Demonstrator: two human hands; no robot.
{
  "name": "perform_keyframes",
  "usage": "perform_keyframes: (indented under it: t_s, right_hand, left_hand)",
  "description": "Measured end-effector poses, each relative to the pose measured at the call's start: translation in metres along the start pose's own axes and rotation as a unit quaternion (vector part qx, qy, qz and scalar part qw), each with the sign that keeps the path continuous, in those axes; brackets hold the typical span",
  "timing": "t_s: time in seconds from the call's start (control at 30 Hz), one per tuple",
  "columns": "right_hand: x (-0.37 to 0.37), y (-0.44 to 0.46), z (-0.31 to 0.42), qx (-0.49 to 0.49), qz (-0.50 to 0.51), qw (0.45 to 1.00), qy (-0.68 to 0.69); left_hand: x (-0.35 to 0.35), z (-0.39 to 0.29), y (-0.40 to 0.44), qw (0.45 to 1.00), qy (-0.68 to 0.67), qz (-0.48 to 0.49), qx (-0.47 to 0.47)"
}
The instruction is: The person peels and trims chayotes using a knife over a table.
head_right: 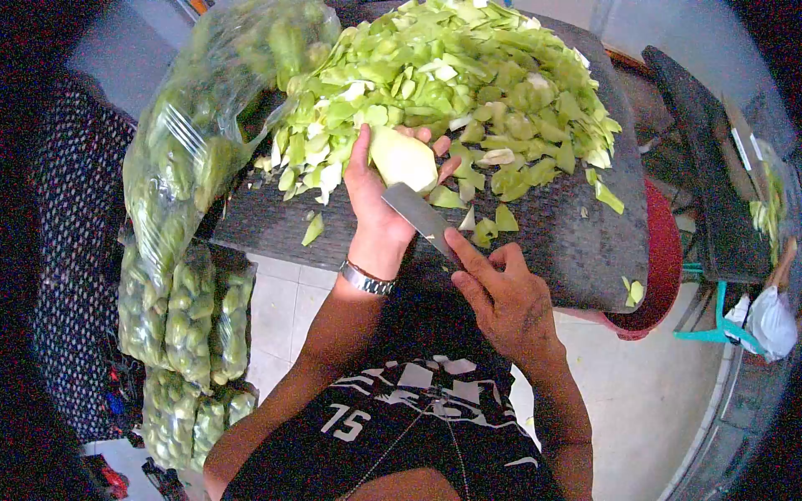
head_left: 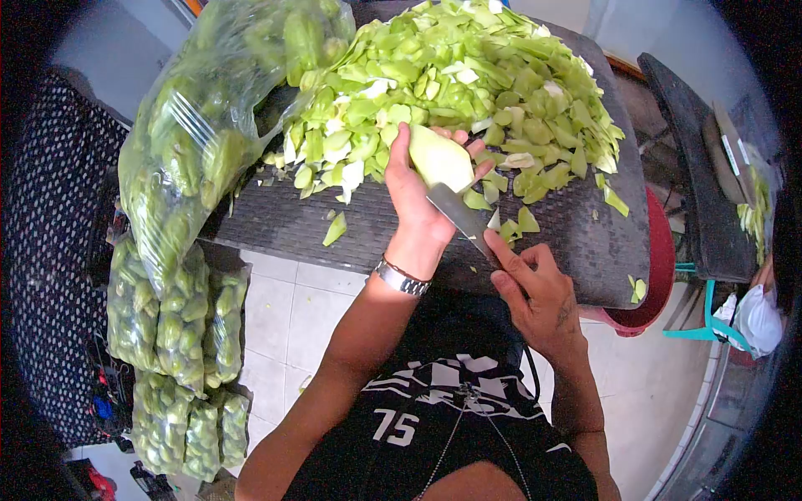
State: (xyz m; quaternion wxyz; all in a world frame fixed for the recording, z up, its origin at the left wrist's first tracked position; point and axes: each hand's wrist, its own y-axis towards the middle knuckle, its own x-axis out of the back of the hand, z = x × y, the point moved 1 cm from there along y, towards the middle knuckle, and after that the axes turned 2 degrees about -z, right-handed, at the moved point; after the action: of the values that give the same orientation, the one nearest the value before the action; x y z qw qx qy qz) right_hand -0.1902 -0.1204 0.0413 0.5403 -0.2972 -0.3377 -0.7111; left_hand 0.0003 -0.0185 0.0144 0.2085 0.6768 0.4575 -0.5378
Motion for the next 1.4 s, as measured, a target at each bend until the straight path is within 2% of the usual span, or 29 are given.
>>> perform_keyframes:
  t_s: [0.23,0.33,0.43,0.47,0.57,0.67,0.77,0.8,0.9,0.93,0.97,1.0,1.03,1.07,1.1,1.17,1.23,1.27,1.33,1.4]
  right_hand:
    - [-0.002,0.007,-0.009,-0.015,0.007,0.999,0.047]
    - [-0.005,0.008,-0.012,-0.007,-0.003,0.999,0.054]
    - [-0.008,0.011,-0.012,-0.010,-0.015,0.999,0.034]
    - [-0.010,0.012,-0.011,-0.013,-0.018,0.999,0.025]
    - [-0.023,0.010,-0.004,-0.020,-0.064,0.997,0.025]
    - [-0.024,0.006,0.007,-0.060,-0.066,0.996,-0.033]
    - [-0.022,0.005,0.011,-0.093,-0.053,0.994,-0.034]
    - [-0.022,0.004,0.008,-0.095,-0.054,0.994,-0.004]
    - [-0.021,0.012,-0.013,-0.090,-0.066,0.988,0.106]
    - [-0.024,0.014,-0.024,-0.092,-0.075,0.981,0.156]
    - [-0.025,0.016,-0.029,-0.094,-0.084,0.970,0.206]
    - [-0.011,0.020,-0.020,-0.206,-0.034,0.942,0.261]
    - [-0.011,0.022,-0.028,-0.208,-0.035,0.941,0.265]
    - [-0.011,0.021,-0.043,-0.210,-0.037,0.939,0.269]
    - [-0.009,0.021,-0.051,-0.218,-0.039,0.932,0.287]
    - [-0.004,0.021,-0.062,-0.231,-0.034,0.922,0.308]
    - [0.000,0.021,-0.067,-0.240,-0.020,0.919,0.311]
    - [0.002,0.021,-0.066,-0.254,-0.017,0.908,0.333]
    - [0.005,0.022,-0.063,-0.281,-0.012,0.883,0.375]
    - [0.005,0.021,-0.067,-0.279,0.000,0.882,0.380]
  left_hand:
    - [-0.004,0.008,-0.010,1.000,-0.003,0.023,0.004]
    - [-0.005,0.011,-0.016,0.999,0.028,-0.018,-0.014]
    - [-0.002,0.022,-0.018,0.999,0.029,-0.017,-0.017]
    - [-0.002,0.024,-0.019,0.998,0.038,-0.049,-0.030]
    - [0.007,0.024,-0.014,0.998,0.024,-0.028,-0.046]
    - [0.005,0.022,-0.011,0.989,0.046,-0.073,-0.124]
    - [0.010,0.011,-0.007,0.990,0.063,-0.026,-0.126]
    - [0.004,0.010,-0.007,0.973,0.114,-0.104,-0.174]
    - [0.007,0.002,-0.004,0.981,0.104,-0.109,-0.120]
    - [0.013,-0.002,-0.002,0.993,0.054,-0.042,-0.091]
    - [0.018,-0.006,0.000,0.994,0.039,-0.069,-0.071]
    - [0.017,-0.012,0.000,0.994,0.024,-0.096,-0.051]
    - [0.017,-0.018,0.001,0.992,0.009,-0.122,-0.030]
    - [0.019,-0.030,0.003,0.990,-0.006,-0.131,-0.052]
    - [0.021,-0.042,0.004,0.989,0.034,-0.093,-0.114]
    - [0.039,-0.074,0.030,0.985,-0.077,-0.081,-0.131]
    - [0.014,-0.084,0.027,0.970,0.000,-0.097,-0.221]
    - [0.011,-0.082,0.031,0.973,0.035,-0.057,-0.221]
    - [0.004,-0.064,0.037,0.984,0.085,-0.053,-0.145]
    - [0.004,-0.054,0.045,0.990,0.120,-0.032,-0.066]
